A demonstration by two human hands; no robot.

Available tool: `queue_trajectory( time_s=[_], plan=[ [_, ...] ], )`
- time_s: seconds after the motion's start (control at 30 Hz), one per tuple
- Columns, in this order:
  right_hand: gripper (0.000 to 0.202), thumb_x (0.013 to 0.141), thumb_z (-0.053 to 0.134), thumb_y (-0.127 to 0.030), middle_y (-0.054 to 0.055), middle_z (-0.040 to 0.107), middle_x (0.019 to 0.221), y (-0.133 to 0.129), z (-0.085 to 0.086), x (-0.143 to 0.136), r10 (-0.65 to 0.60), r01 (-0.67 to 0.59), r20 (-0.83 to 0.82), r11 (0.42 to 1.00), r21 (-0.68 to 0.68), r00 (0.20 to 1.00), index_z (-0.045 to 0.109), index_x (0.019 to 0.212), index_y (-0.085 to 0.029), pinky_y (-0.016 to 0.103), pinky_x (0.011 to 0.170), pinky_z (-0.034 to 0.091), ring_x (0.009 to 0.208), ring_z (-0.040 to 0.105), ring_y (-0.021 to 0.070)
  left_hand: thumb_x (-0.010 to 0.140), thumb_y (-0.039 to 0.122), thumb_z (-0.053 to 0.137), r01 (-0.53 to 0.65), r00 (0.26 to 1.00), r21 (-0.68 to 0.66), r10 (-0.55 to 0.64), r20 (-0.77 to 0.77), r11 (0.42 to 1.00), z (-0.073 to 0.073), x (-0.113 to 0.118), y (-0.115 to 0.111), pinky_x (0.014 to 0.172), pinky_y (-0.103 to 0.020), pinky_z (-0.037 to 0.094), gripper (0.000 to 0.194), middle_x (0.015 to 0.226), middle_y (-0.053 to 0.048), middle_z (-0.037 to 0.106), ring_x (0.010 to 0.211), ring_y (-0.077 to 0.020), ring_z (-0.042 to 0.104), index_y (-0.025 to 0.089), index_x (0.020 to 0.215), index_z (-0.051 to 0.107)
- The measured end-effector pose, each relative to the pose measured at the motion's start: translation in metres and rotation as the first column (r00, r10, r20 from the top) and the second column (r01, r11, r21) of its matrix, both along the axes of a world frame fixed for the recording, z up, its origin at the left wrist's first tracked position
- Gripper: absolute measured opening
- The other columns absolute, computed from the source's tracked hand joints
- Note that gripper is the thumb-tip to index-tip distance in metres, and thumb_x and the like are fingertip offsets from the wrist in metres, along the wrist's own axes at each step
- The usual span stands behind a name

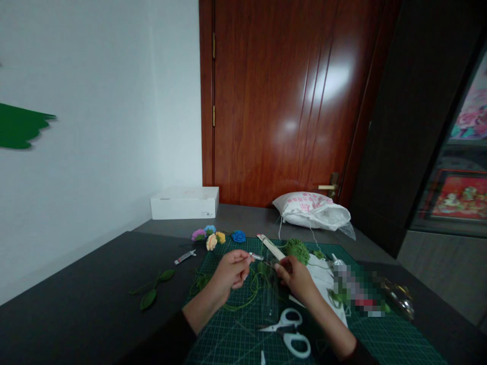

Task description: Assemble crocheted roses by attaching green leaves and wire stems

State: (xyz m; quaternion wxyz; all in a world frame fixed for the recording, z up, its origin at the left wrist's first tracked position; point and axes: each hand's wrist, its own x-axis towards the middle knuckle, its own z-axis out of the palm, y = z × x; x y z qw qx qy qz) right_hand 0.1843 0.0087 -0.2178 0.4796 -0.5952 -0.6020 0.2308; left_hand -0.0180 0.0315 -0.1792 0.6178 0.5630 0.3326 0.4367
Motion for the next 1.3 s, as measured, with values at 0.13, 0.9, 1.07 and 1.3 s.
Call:
queue_trajectory(
  time_s=[0.13, 0.9, 1.07, 1.3],
  plan=[
    [0.055, 0.060, 0.079, -0.023, 0.016, 0.066, 0.102, -0.007, -0.011, -0.012, -0.140, 0.145, 0.248, 0.989, -0.005, 0.959, 0.060, 0.111, -0.014, 0.047, 0.086, 0.050, 0.099, 0.063, 0.0349, 0.070, 0.046, 0.073, -0.044, 0.999, -0.018, 0.044, 0.013, 0.999, 0.003, -0.007, 0.006, 0.033, -0.016, 0.017, 0.035, 0.042, 0.009, 0.045, 0.031, -0.0026, 0.024, 0.016, 0.080, 0.057],
    [0.031, 0.095, 0.059, -0.032, 0.010, 0.060, 0.126, 0.101, 0.025, 0.030, 0.069, -0.026, 0.639, 0.997, -0.076, 0.766, 0.059, 0.123, -0.018, 0.043, 0.088, 0.054, 0.105, 0.063, 0.0226, 0.071, 0.037, 0.076, 0.009, 0.997, -0.052, -0.005, 0.071, 0.999, -0.010, -0.003, 0.002, 0.034, -0.017, 0.024, 0.031, 0.046, 0.004, 0.053, 0.034, -0.0039, 0.031, 0.014, 0.081, 0.060],
    [0.028, 0.094, 0.060, -0.032, 0.009, 0.063, 0.121, 0.071, 0.036, 0.052, 0.059, -0.001, 0.659, 0.996, -0.088, 0.750, 0.061, 0.118, -0.016, 0.043, 0.088, 0.054, 0.103, 0.064, 0.0221, 0.072, 0.038, 0.073, -0.014, 0.995, -0.067, 0.020, 0.093, 0.998, -0.009, -0.010, 0.011, 0.034, -0.017, 0.023, 0.029, 0.046, 0.004, 0.054, 0.034, -0.0039, 0.030, 0.014, 0.080, 0.059],
    [0.025, 0.073, 0.073, -0.020, 0.008, 0.073, 0.095, -0.010, 0.014, 0.055, 0.204, -0.081, 0.657, 0.974, -0.213, 0.726, 0.072, 0.098, -0.019, 0.028, 0.074, 0.048, 0.087, 0.069, 0.0232, 0.070, 0.033, 0.073, -0.008, 0.996, -0.113, 0.018, 0.093, 0.994, -0.015, -0.011, 0.015, 0.034, -0.017, 0.024, 0.025, 0.046, 0.004, 0.054, 0.034, -0.0039, 0.031, 0.014, 0.077, 0.059]
  ],
)
